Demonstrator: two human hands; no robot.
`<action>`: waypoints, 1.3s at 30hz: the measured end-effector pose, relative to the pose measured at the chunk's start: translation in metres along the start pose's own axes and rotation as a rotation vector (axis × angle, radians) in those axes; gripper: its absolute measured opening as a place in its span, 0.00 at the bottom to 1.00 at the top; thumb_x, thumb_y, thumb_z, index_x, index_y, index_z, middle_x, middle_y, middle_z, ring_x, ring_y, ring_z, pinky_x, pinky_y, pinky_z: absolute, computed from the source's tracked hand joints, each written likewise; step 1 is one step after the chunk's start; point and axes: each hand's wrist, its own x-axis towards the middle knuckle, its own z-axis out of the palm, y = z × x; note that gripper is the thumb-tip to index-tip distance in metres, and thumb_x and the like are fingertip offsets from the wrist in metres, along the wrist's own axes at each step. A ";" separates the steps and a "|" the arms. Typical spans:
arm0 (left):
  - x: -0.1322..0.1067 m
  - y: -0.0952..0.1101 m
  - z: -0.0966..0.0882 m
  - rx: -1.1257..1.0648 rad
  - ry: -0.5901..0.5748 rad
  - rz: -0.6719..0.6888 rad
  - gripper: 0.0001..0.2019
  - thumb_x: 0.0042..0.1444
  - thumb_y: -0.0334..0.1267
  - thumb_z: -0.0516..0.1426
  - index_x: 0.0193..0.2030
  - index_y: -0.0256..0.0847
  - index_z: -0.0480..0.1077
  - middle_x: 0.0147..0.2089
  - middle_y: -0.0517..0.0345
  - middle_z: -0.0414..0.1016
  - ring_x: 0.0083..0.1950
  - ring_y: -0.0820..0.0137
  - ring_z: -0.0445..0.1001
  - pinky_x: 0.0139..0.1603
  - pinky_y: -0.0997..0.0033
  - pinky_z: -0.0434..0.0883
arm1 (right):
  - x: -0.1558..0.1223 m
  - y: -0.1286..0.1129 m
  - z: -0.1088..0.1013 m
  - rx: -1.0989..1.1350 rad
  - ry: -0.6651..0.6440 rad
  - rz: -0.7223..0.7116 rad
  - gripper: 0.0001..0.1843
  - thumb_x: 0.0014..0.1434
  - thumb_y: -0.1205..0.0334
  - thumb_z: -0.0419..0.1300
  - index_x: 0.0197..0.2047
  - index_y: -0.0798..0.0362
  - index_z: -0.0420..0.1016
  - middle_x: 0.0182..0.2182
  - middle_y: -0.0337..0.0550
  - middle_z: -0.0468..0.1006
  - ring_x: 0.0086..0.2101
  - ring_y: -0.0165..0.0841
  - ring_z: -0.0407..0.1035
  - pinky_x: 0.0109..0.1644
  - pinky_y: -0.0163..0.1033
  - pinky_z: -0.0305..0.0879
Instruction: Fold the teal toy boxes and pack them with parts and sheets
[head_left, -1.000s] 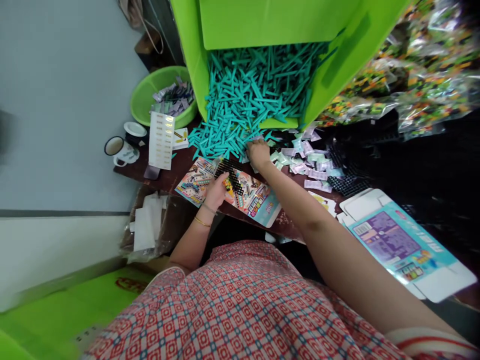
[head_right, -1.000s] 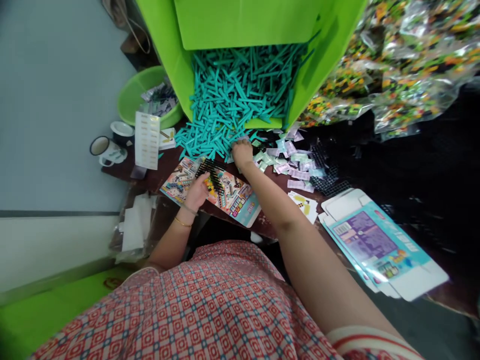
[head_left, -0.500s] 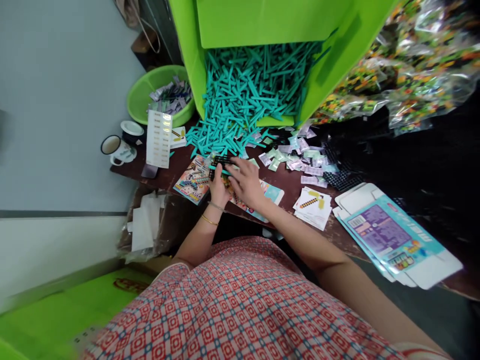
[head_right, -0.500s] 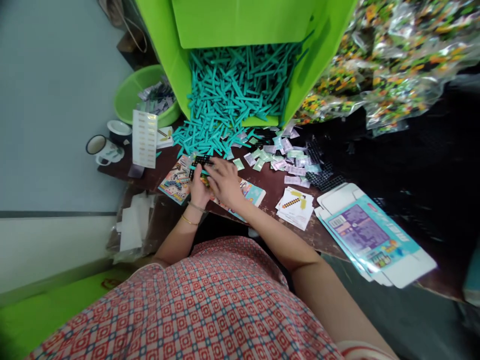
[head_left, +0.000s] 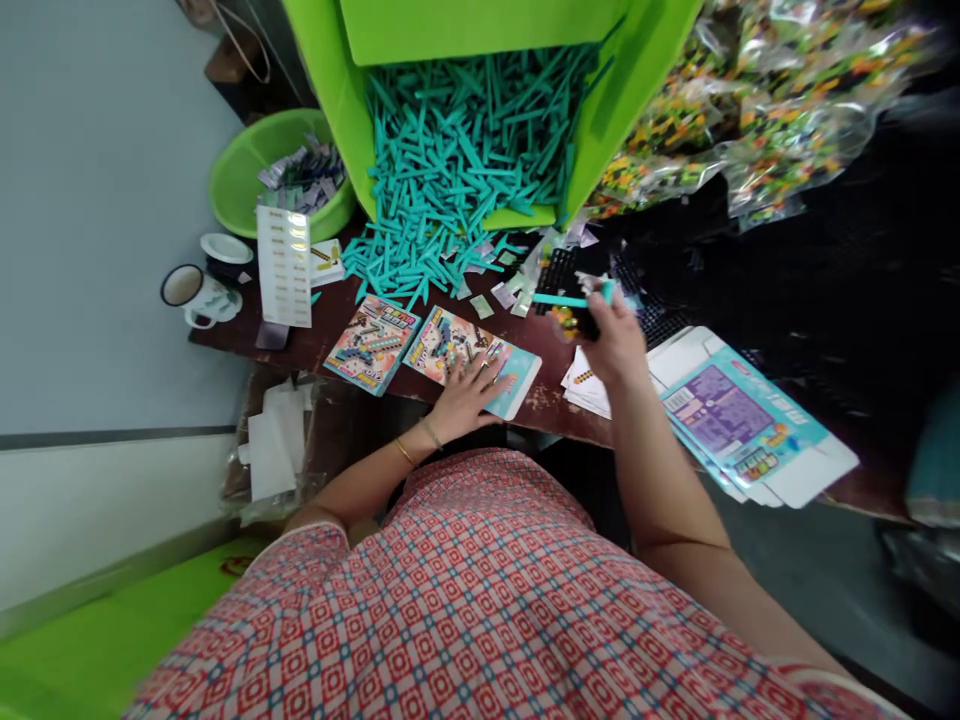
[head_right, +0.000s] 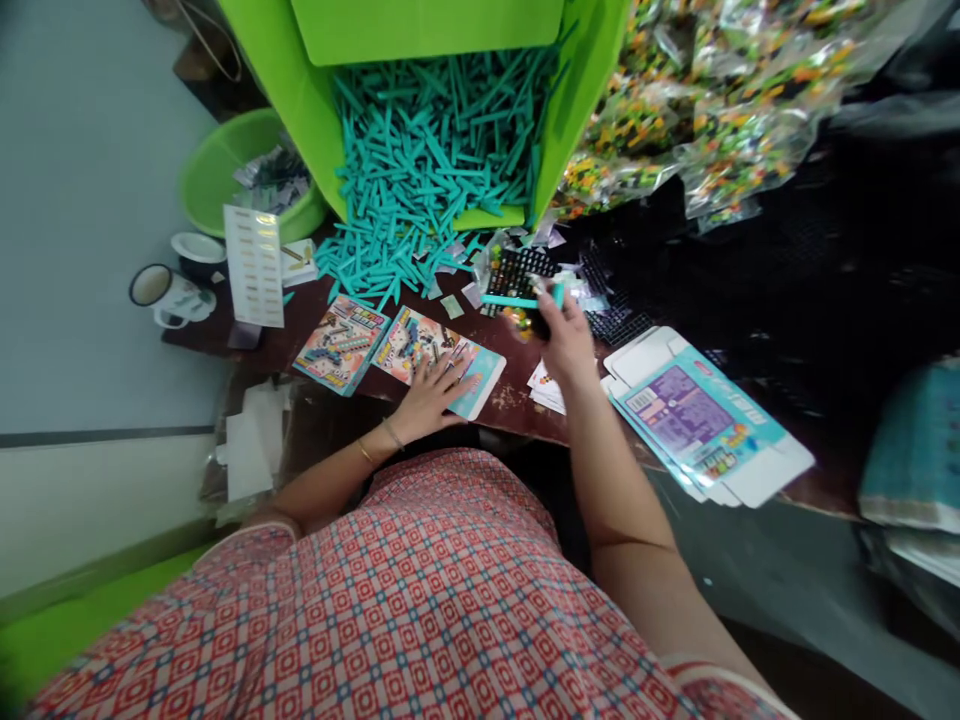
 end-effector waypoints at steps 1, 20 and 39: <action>-0.005 0.002 -0.003 0.026 0.050 0.012 0.25 0.65 0.44 0.64 0.68 0.45 0.73 0.74 0.43 0.71 0.79 0.47 0.62 0.80 0.34 0.52 | 0.000 -0.016 -0.016 -0.063 -0.014 -0.033 0.28 0.48 0.37 0.77 0.48 0.40 0.81 0.41 0.34 0.83 0.38 0.33 0.78 0.40 0.39 0.81; 0.045 0.008 -0.090 -1.164 0.927 -0.552 0.23 0.57 0.61 0.69 0.34 0.41 0.78 0.37 0.57 0.80 0.49 0.62 0.80 0.52 0.67 0.78 | -0.042 -0.050 0.079 -1.369 -0.761 -0.812 0.21 0.77 0.56 0.53 0.66 0.52 0.76 0.59 0.56 0.80 0.55 0.48 0.72 0.63 0.56 0.69; 0.027 0.030 -0.066 -1.207 1.001 -0.475 0.22 0.56 0.54 0.71 0.53 0.46 0.81 0.56 0.53 0.83 0.67 0.55 0.76 0.66 0.67 0.72 | -0.052 0.028 0.078 -0.312 -0.179 -0.074 0.39 0.51 0.35 0.73 0.57 0.52 0.77 0.51 0.49 0.84 0.51 0.45 0.77 0.59 0.49 0.75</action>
